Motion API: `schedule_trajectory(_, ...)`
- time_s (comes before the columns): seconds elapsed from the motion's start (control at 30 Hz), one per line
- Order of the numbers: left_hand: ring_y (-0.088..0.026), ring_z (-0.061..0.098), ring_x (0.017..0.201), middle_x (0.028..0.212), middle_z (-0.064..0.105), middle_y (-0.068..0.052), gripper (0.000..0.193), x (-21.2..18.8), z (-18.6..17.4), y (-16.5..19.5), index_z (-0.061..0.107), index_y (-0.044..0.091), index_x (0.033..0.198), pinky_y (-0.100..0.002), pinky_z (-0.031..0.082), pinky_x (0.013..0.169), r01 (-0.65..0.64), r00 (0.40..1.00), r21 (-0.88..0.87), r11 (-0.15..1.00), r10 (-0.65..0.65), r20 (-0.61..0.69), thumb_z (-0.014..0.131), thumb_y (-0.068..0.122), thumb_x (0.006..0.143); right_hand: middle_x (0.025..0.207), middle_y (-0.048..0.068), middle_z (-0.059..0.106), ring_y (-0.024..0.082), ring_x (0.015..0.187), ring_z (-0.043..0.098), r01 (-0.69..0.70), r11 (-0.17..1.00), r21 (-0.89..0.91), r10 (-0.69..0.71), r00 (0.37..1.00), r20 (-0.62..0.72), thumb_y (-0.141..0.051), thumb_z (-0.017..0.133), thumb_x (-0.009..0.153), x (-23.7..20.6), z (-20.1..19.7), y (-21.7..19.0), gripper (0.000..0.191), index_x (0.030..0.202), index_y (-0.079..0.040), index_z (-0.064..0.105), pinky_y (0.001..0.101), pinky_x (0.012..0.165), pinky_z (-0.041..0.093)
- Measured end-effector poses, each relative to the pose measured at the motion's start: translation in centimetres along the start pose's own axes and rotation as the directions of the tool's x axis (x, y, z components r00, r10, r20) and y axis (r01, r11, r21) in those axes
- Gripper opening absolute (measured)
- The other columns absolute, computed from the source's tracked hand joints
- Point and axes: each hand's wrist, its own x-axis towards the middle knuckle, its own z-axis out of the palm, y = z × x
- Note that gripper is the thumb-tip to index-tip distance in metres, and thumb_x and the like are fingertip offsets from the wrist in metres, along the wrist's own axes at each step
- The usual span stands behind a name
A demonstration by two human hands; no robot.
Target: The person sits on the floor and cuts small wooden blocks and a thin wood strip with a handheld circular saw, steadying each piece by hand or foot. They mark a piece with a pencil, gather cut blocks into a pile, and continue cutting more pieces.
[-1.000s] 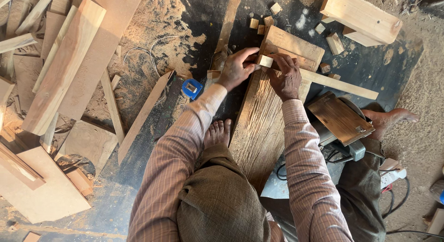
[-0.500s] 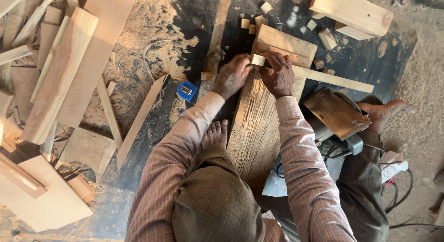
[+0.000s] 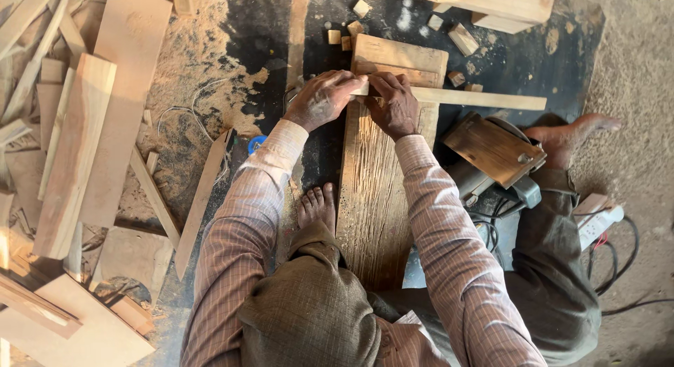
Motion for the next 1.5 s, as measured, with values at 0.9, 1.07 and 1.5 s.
schedule_trajectory(0.9, -0.033, 0.068, 0.120, 0.123, 0.071, -0.014, 0.035, -1.0, 0.2, 2.1, 0.070, 0.002, 0.129, -0.043, 0.056, 0.105, -0.042, 0.996, 0.033, 0.999, 0.040, 0.074, 0.074, -0.004, 0.095, 0.094, 0.022, 0.070, 0.041, 0.083, 0.070, -0.919, 0.360, 0.163, 0.933, 0.360, -0.031, -0.013, 0.069, 0.093, -41.0, -11.0, 7.6, 0.021, 0.109, -0.001, 0.062, 0.0475, 0.073, 0.055)
schedule_trajectory(1.07, -0.033, 0.068, 0.120, 0.124, 0.071, -0.014, 0.035, -1.2, 0.3, 1.9, 0.070, 0.001, 0.128, -0.043, 0.056, 0.104, -0.036, 0.996, 0.056, 0.998, 0.031, 0.085, 0.075, -0.005, 0.094, 0.110, 0.032, 0.065, 0.050, 0.102, 0.067, -0.928, 0.249, -0.277, 0.967, 0.256, 0.012, -0.009, 0.073, 0.084, -40.6, -8.8, 9.9, 0.045, 0.120, 0.004, 0.050, 0.0551, 0.085, 0.055)
schedule_trajectory(1.5, -0.034, 0.070, 0.113, 0.123, 0.071, -0.014, 0.030, -0.9, -0.1, 2.4, 0.071, 0.005, 0.128, -0.043, 0.058, 0.097, 0.008, 1.000, -0.005, 1.000, -0.008, 0.021, 0.078, 0.002, 0.098, 0.134, 0.030, 0.060, 0.045, 0.125, 0.059, -0.898, 0.091, -0.431, 0.993, 0.051, 0.104, -0.049, 0.082, 0.078, -39.2, -9.2, 12.6, 0.087, 0.138, 0.006, 0.050, 0.0529, 0.102, 0.051)
